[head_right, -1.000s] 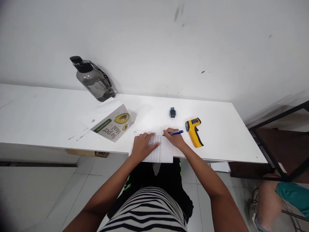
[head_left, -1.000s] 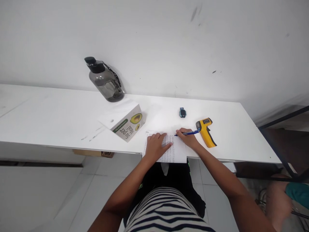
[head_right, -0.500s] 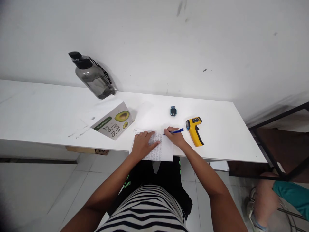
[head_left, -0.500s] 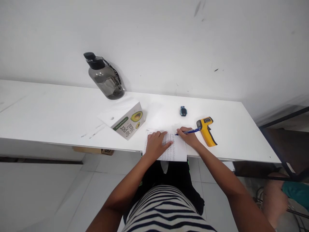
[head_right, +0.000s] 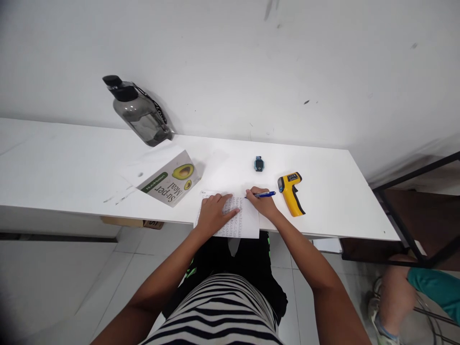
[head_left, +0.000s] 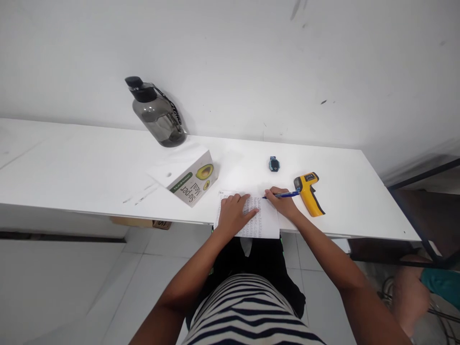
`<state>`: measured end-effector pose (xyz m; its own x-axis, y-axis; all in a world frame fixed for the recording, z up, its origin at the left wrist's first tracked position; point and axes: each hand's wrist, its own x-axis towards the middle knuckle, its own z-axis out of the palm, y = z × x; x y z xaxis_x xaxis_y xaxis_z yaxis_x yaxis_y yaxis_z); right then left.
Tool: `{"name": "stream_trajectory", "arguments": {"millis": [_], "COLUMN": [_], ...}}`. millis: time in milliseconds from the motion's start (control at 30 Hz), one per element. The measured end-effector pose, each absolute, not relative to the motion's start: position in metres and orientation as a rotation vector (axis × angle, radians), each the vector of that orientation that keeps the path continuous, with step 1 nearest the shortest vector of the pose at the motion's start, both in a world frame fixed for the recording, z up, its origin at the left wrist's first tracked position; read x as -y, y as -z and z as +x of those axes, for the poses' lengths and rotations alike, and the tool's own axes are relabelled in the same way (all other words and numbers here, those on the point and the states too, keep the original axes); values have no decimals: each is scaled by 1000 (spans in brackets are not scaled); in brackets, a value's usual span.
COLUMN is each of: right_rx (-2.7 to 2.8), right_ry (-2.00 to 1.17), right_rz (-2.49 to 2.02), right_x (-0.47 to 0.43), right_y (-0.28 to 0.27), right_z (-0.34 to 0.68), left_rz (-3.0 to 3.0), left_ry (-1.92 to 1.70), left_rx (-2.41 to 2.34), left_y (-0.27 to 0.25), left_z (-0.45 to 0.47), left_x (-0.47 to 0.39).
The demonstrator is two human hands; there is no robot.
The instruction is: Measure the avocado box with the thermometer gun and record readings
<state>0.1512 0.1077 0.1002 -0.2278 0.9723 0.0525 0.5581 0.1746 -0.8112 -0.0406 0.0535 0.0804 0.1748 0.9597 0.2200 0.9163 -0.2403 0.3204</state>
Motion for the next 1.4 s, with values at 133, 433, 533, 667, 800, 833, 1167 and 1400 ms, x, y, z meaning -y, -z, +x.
{"name": "stream_trajectory", "arguments": {"millis": [133, 433, 533, 667, 800, 833, 1167, 1400], "right_rx": [1877, 1874, 1860, 1880, 1896, 1890, 1772, 1770], "right_ry": [-907, -875, -871, -882, -921, -923, -885, -939], "right_rz": [-1438, -1459, -1457, -1438, -1444, -1443, -1441, -1416], "right_x": [-108, -108, -108, -108, -109, -108, -107, -106], "right_y": [-100, -98, -96, -95, -95, -95, -94, -100], "right_z": [151, 152, 152, 153, 154, 154, 153, 152], "left_rz": [2314, 2305, 2308, 2302, 2309, 2310, 2308, 2293], "left_ry": [-578, -563, -557, -555, -560, -560, -562, -556], "left_rx": [-1860, -1867, -1859, -1863, -1869, -1872, -1862, -1869], "left_y": [-80, -82, -81, -81, -82, -82, -84, -85], "left_z": [-41, -41, -41, -41, -40, -40, -40, -40], "left_x": [-53, -53, -53, -53, -53, -53, -52, -51]}}
